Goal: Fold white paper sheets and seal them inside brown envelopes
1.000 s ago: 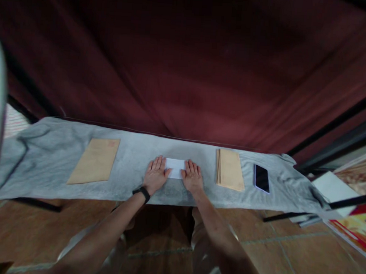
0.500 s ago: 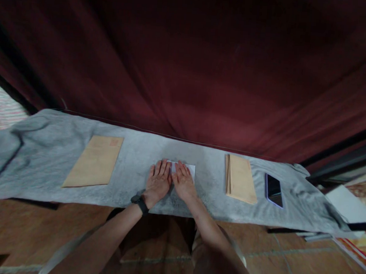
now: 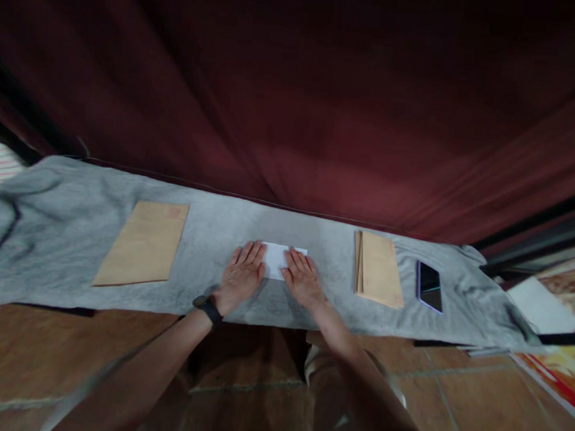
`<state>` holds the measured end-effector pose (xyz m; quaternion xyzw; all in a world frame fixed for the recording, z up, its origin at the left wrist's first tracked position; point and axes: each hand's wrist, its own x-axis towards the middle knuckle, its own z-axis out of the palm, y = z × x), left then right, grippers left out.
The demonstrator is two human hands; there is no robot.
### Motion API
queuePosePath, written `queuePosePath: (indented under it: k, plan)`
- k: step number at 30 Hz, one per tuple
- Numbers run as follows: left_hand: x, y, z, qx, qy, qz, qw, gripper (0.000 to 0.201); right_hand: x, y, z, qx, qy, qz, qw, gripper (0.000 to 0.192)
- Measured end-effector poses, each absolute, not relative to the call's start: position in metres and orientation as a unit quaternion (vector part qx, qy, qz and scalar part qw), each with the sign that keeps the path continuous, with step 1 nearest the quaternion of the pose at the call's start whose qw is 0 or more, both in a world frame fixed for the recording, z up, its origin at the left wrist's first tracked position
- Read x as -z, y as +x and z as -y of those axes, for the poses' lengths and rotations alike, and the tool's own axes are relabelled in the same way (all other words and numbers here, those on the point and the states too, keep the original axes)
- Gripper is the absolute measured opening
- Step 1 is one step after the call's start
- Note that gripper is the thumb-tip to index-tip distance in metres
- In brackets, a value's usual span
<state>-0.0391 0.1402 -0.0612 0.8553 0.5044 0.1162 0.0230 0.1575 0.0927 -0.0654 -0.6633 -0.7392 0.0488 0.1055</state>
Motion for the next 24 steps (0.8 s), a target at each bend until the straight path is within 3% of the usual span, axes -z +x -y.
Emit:
queuePosePath:
  k: [7,14,24]
  plan:
    - [0.052,-0.036,-0.136,-0.132,0.85,-0.509,0.015,0.061,0.054,0.179,-0.086,-0.092,-0.68,0.724,0.071,0.059]
    - [0.051,-0.02,-0.124,-0.133,0.915,-0.377,0.047,0.057,0.048,0.185,-0.078,-0.1,-0.678,0.726,0.058,0.061]
    - [0.057,-0.023,-0.124,-0.114,0.889,-0.442,0.044,0.064,0.045,0.191,-0.082,-0.129,-0.688,0.711,0.069,0.058]
